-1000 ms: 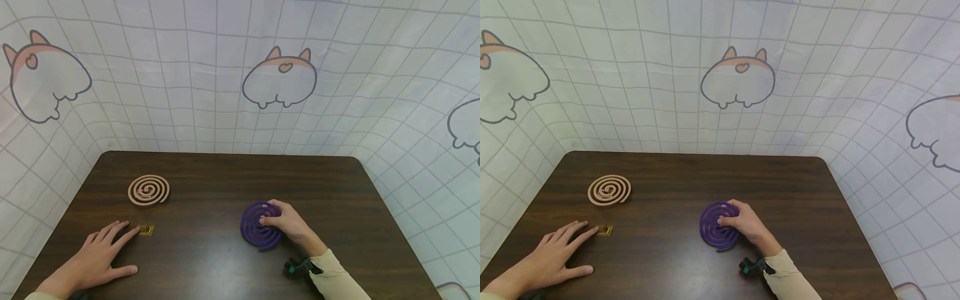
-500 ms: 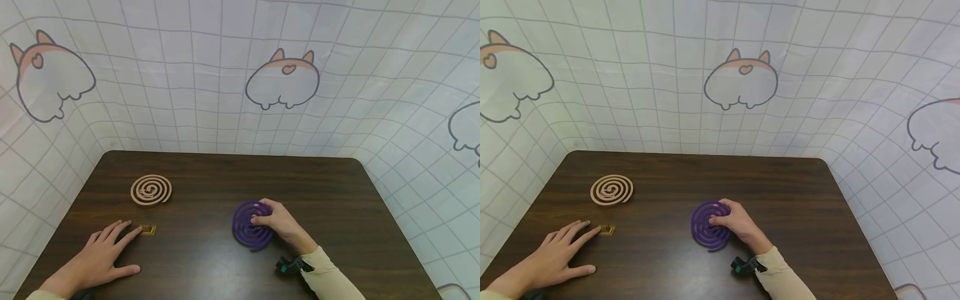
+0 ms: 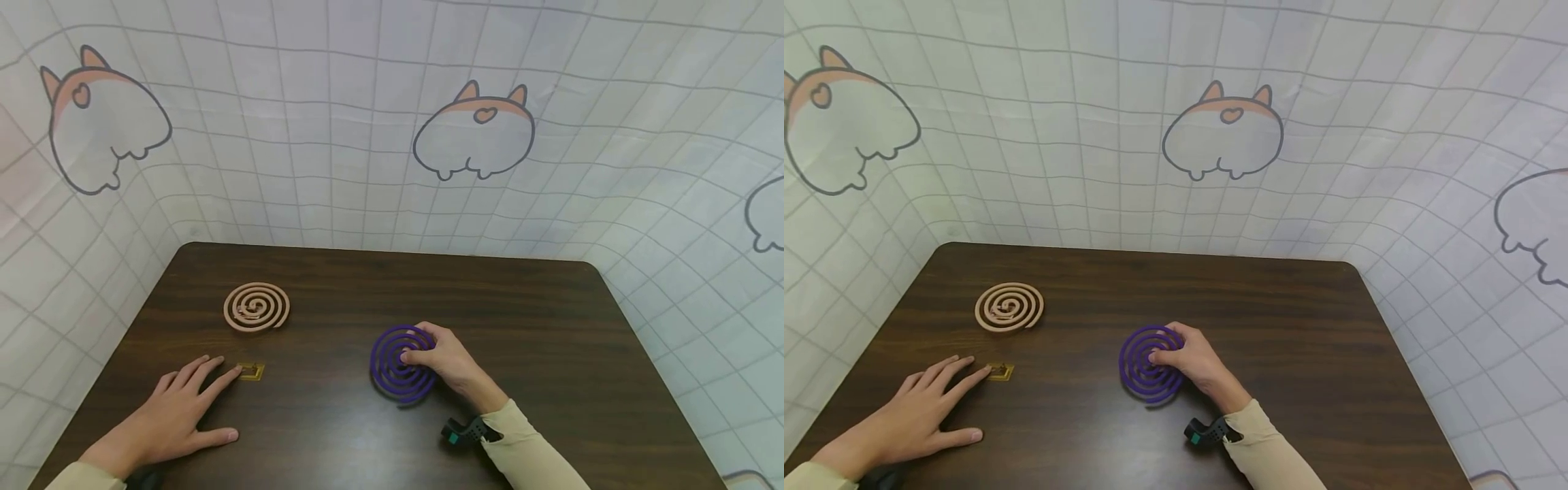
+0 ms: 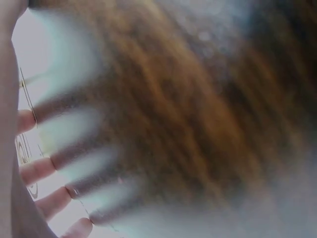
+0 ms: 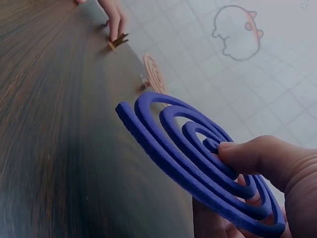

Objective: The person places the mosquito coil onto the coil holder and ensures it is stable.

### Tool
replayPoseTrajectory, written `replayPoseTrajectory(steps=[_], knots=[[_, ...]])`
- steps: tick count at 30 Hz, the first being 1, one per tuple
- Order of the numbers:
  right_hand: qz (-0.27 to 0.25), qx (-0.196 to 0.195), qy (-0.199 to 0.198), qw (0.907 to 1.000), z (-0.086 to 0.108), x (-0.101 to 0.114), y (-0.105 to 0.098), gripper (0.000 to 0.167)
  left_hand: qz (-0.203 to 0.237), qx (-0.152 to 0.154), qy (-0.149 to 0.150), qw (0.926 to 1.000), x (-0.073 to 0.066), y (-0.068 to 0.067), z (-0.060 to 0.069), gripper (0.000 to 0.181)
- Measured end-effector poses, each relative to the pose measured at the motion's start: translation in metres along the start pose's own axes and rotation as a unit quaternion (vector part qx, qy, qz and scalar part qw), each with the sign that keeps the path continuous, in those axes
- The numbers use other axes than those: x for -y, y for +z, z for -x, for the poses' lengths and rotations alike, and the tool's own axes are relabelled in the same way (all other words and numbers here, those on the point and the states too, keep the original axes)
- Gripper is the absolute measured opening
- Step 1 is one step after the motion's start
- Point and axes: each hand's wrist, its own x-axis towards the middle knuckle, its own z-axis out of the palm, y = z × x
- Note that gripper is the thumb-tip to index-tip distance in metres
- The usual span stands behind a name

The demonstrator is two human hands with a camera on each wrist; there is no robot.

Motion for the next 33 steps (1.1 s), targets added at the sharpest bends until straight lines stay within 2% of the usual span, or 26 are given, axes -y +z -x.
replayPoseTrajectory(steps=[14, 33], knots=[[-0.044, 0.001, -0.005, 0.999, -0.013, 0.003, 0.024, 0.037, -0.011, 0.005, 0.0, 0.9999, -0.002, 0.0, -0.001, 0.094], [-0.067, 0.018, -0.009, 0.9975, -0.028, 0.006, 0.062, 0.036, -0.004, 0.018, -0.006, 0.9998, -0.002, 0.001, -0.001, 0.094]])
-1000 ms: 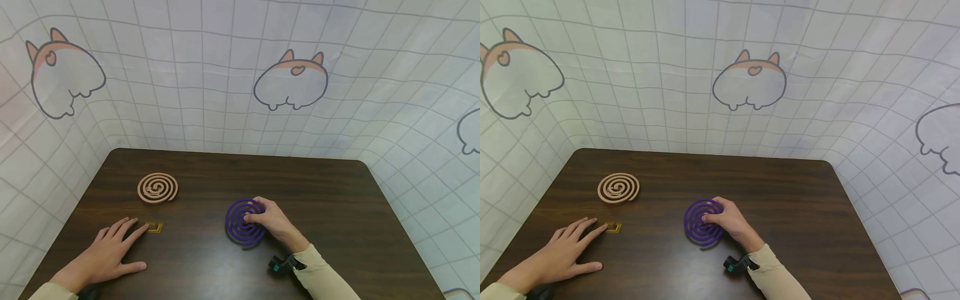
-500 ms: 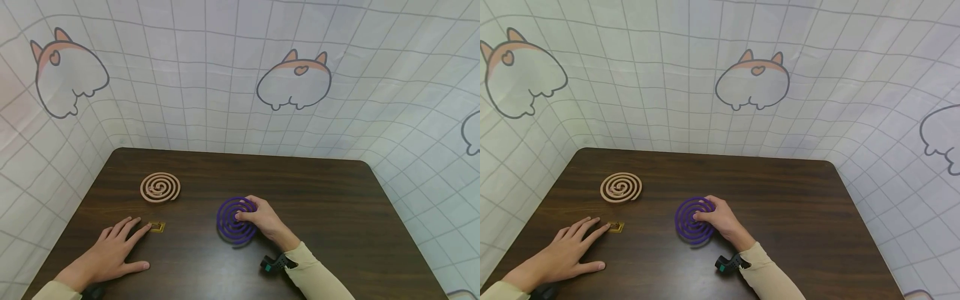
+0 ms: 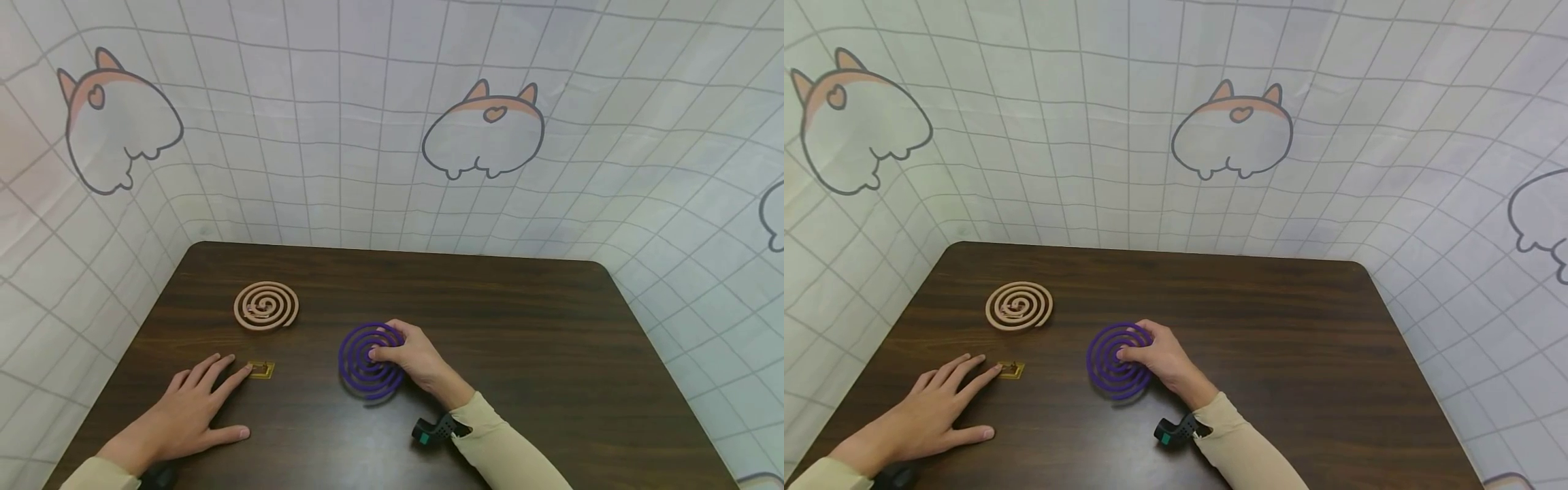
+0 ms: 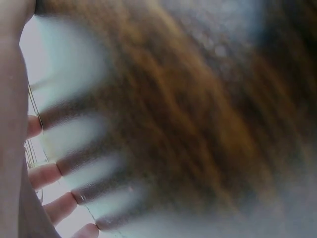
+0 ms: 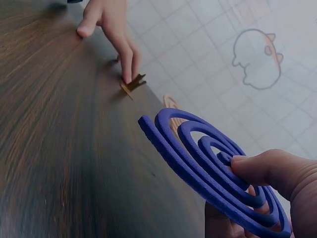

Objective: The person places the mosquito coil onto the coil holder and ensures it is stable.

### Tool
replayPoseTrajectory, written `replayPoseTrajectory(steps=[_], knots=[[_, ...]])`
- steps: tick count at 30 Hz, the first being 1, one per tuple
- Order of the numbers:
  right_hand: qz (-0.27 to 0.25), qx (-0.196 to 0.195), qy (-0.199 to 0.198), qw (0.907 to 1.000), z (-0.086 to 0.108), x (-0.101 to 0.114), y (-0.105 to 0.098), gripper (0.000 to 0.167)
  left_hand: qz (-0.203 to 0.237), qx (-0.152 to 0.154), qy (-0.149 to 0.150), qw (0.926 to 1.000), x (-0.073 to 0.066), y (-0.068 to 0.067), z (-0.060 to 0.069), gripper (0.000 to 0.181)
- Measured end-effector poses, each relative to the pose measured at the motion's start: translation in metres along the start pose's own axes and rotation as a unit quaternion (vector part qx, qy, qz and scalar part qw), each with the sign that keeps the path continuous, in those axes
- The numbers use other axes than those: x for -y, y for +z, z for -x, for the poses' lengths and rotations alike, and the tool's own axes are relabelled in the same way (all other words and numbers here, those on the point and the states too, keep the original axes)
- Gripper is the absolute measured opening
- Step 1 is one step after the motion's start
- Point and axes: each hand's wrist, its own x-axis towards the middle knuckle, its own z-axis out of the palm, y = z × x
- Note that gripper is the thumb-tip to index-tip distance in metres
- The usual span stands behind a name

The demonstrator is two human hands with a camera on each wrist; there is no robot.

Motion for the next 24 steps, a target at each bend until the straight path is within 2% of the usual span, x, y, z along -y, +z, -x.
replayPoseTrajectory(steps=[24], knots=[[-0.03, 0.007, 0.005, 0.9995, -0.016, 0.001, 0.042, 0.037, -0.001, -0.009, 0.0, 1.0, 0.0, 0.001, 0.001, 0.094]])
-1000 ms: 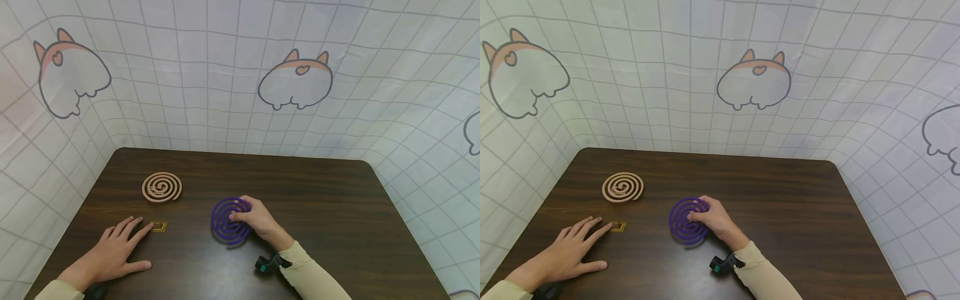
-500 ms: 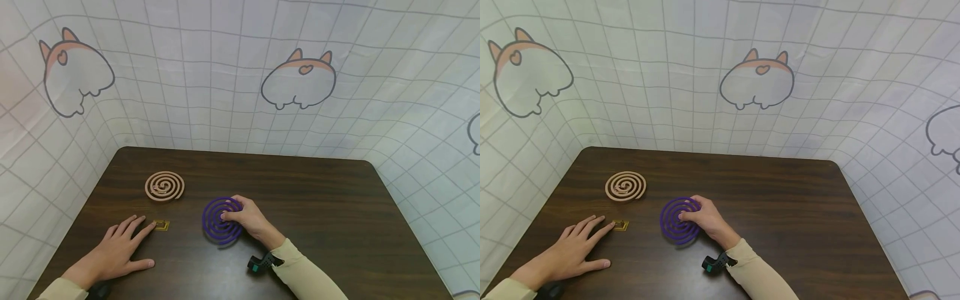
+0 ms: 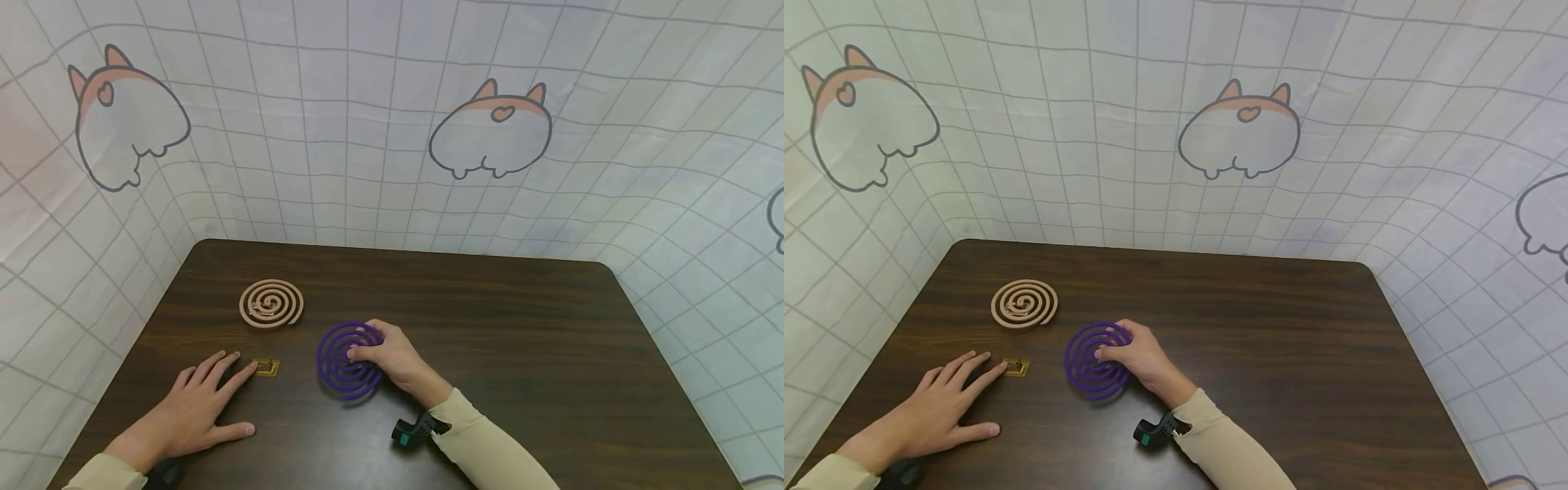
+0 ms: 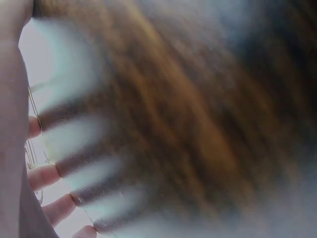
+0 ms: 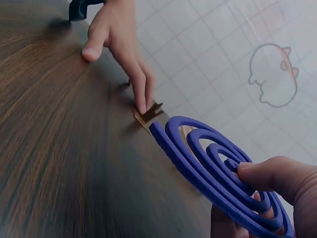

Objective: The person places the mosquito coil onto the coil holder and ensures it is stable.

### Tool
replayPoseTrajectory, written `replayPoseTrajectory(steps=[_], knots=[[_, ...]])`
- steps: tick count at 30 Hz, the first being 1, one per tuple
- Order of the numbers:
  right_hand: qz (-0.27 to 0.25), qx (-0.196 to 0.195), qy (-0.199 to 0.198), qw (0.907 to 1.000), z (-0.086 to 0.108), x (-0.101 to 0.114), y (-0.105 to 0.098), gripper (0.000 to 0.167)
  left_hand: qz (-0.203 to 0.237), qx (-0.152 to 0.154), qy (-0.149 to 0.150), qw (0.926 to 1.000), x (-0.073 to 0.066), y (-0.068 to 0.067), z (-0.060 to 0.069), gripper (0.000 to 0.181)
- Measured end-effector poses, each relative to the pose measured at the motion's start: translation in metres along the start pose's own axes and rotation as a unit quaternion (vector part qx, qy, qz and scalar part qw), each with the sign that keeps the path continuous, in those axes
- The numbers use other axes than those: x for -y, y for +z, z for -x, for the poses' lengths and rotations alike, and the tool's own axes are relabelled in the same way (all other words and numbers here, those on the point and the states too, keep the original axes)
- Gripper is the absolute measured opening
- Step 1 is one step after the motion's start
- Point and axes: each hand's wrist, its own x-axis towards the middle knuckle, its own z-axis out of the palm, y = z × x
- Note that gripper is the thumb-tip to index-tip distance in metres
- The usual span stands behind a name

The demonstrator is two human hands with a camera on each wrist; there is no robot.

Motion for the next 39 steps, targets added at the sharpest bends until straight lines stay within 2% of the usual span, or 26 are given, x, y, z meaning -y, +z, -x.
replayPoseTrajectory(steps=[18, 24, 29, 39], knots=[[-0.021, 0.017, 0.0, 0.9996, -0.011, 0.0, 0.022, 0.036, 0.0, -0.017, 0.002, 0.9998, 0.0, -0.003, -0.004, 0.094], [-0.029, 0.022, 0.008, 0.9993, -0.017, -0.003, 0.03, 0.032, 0.0, -0.025, -0.004, 0.9997, -0.003, -0.004, -0.002, 0.092], [-0.035, 0.024, 0.013, 0.999, -0.019, -0.005, 0.035, 0.031, 0.008, -0.02, -0.015, 0.9997, -0.005, -0.004, -0.002, 0.089], [-0.022, 0.025, 0.008, 0.9994, -0.025, -0.003, 0.045, 0.032, 0.004, -0.018, -0.033, 0.9993, -0.007, -0.006, 0.0, 0.081]])
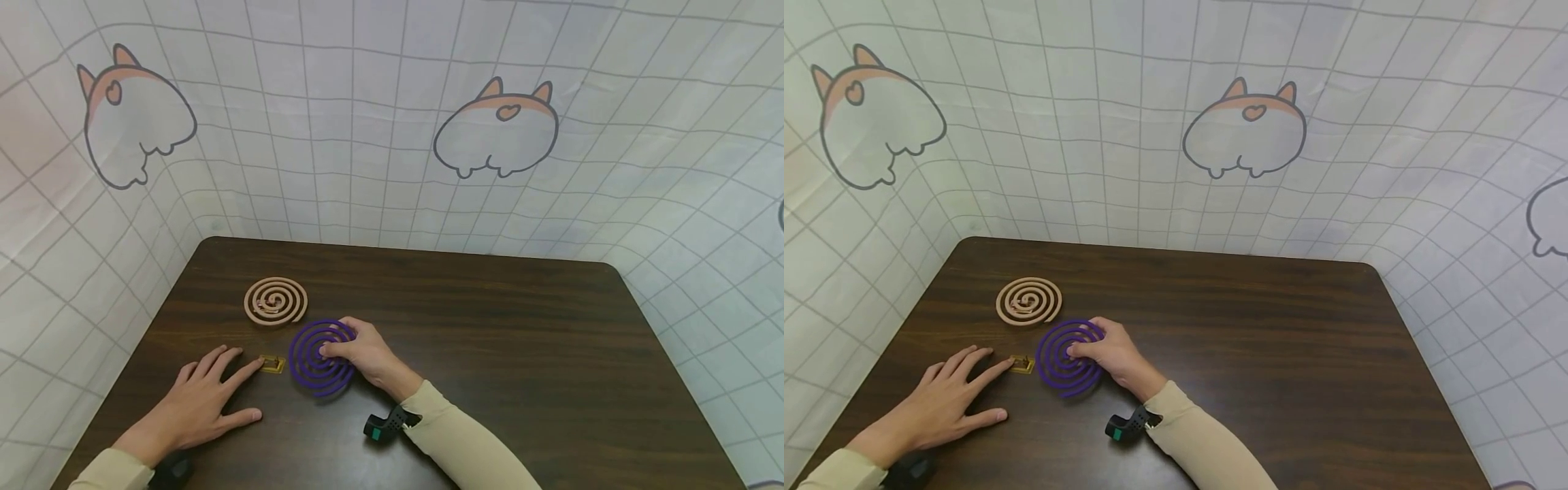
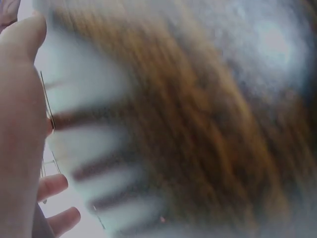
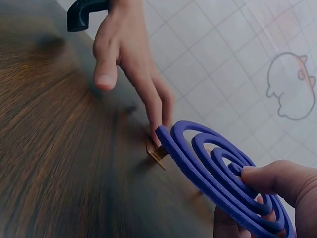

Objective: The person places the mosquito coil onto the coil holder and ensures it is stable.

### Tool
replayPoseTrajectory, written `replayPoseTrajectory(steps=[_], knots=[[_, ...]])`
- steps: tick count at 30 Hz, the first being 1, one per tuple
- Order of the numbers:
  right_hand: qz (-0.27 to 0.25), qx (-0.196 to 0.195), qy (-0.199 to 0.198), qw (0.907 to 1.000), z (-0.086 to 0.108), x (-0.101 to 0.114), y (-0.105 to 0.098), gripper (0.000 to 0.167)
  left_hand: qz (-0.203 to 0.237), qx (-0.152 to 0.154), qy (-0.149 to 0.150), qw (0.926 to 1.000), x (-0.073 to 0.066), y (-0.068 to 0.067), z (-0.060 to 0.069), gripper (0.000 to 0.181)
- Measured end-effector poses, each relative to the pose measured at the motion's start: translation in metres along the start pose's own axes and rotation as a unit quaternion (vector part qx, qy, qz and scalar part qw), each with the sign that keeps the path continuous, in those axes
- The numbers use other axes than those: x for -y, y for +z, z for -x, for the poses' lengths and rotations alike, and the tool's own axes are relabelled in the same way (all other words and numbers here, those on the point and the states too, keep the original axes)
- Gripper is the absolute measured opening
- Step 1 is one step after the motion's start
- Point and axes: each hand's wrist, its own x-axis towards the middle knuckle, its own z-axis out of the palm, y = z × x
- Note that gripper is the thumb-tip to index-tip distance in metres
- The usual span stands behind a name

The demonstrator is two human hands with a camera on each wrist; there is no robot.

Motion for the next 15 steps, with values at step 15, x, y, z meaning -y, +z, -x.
replayPoseTrajectory(steps=[15], knots=[[-0.022, -0.008, 0.006, 0.9997, -0.01, 0.003, 0.018, 0.03, 0.005, 0.001, -0.025, 0.9997, -0.006, 0.004, 0.0, 0.081]])
